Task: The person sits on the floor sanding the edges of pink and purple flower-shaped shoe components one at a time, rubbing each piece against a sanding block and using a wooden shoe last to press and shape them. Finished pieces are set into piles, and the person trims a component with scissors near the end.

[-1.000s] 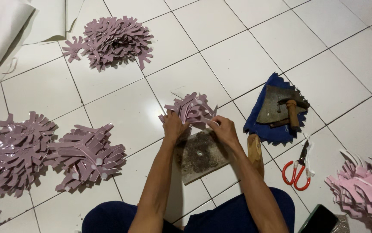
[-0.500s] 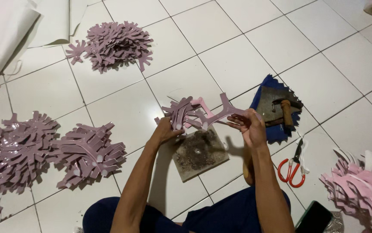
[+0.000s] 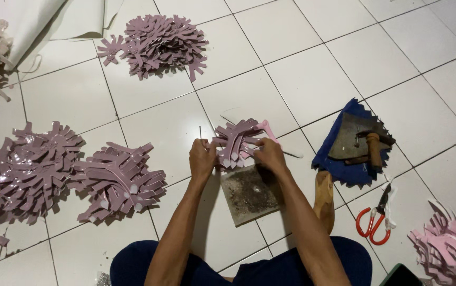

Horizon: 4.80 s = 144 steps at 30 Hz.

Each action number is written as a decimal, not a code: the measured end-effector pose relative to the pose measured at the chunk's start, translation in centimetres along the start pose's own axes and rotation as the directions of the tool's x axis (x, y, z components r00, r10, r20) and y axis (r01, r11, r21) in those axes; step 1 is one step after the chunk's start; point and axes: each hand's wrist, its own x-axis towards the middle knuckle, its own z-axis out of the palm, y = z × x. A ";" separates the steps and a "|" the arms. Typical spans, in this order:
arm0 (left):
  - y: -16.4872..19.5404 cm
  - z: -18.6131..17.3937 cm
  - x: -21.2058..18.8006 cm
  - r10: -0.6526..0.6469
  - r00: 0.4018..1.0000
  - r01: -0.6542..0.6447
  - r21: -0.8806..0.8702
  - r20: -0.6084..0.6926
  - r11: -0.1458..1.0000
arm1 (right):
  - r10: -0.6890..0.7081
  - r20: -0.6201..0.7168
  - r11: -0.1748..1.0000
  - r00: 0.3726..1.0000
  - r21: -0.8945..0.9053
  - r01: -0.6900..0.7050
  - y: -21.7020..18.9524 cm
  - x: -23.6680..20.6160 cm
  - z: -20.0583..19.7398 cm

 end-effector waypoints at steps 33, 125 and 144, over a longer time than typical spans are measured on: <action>-2.6 2.7 0.2 0.045 0.946 -0.185 0.419 0.322 0.889 | 0.054 -0.013 0.983 0.998 0.178 -0.051 0.5 -2.4 3.7; -0.8 0.1 -10.5 0.434 0.802 -0.479 0.008 0.410 0.878 | 0.058 0.197 0.524 0.979 0.828 -0.198 8.3 -23.6 -1.1; -1.0 -4.2 -20.8 0.362 0.825 -0.356 -0.097 0.435 0.929 | -0.058 0.456 0.981 0.888 0.191 -0.033 5.0 -26.8 1.0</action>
